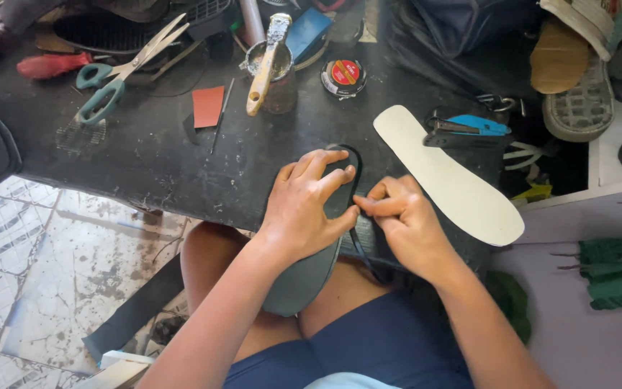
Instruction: The person sits at a workbench and assembles a sandal: they hold a black insole, apply glue from a tin with a brush, then align a black strap along the sole edge and press it down repeatedly with their fingers to bond it, working the strap around the toe area.
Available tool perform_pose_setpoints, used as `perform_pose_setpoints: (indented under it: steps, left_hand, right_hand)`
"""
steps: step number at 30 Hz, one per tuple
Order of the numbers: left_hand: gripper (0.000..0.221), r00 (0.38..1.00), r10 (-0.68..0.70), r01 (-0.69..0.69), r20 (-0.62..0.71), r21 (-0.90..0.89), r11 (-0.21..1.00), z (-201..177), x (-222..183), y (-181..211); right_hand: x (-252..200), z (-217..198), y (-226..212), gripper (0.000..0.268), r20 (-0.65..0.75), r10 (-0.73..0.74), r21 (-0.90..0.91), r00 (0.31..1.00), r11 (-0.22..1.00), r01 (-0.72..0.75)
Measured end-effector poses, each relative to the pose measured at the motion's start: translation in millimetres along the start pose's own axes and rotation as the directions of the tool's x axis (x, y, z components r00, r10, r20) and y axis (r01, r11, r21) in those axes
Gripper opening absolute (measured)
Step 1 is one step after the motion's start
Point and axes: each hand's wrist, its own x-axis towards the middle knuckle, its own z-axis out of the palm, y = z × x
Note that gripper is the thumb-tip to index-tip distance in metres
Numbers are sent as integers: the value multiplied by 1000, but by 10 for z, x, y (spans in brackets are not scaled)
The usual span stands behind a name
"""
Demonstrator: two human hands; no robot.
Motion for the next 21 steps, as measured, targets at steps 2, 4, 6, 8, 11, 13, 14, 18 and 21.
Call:
perform_pose_setpoints:
  steps: [2, 4, 6, 8, 11, 13, 14, 18, 21]
  left_hand:
    - [45, 1000, 0, 0, -19, 4, 1000, 45, -17, -19]
    - [43, 999, -2, 2, -39, 9, 1000, 90, -30, -35]
    - [40, 998, -7, 8, -60, 21, 1000, 130, -42, -50]
    - [40, 998, -3, 3, -59, 10, 1000, 116, -39, -43]
    - [39, 998, 7, -7, -68, 5, 1000, 130, -28, -54]
    - [39, 997, 11, -11, -71, 7, 1000, 151, -44, -55]
    - [40, 997, 13, -12, -75, 8, 1000, 154, -43, -56]
    - [40, 996, 13, -14, -85, -11, 1000, 159, -43, -64]
    - [39, 997, 3, -5, -81, -22, 1000, 151, -34, -65]
  right_hand:
    - [35, -32, 10, 11, -5, 11, -11, 1000, 1000, -11]
    - [71, -84, 27, 5, -7, 22, -21, 1000, 1000, -22]
    - [108, -154, 47, 24, 66, -67, -20, 996, 997, 69]
    - [230, -208, 89, 21, 84, -11, 97, 996, 995, 3]
    - [476, -234, 87, 15, 115, 200, 149, 973, 965, -216]
    - [580, -196, 103, 19, 110, 358, 86, 927, 926, -367]
    - [625, -167, 128, 24, 134, 410, 79, 902, 903, -423]
    - [725, -120, 134, 33, 193, 421, 23, 887, 901, -433]
    - [730, -115, 130, 34, 176, 408, -36, 896, 912, -409]
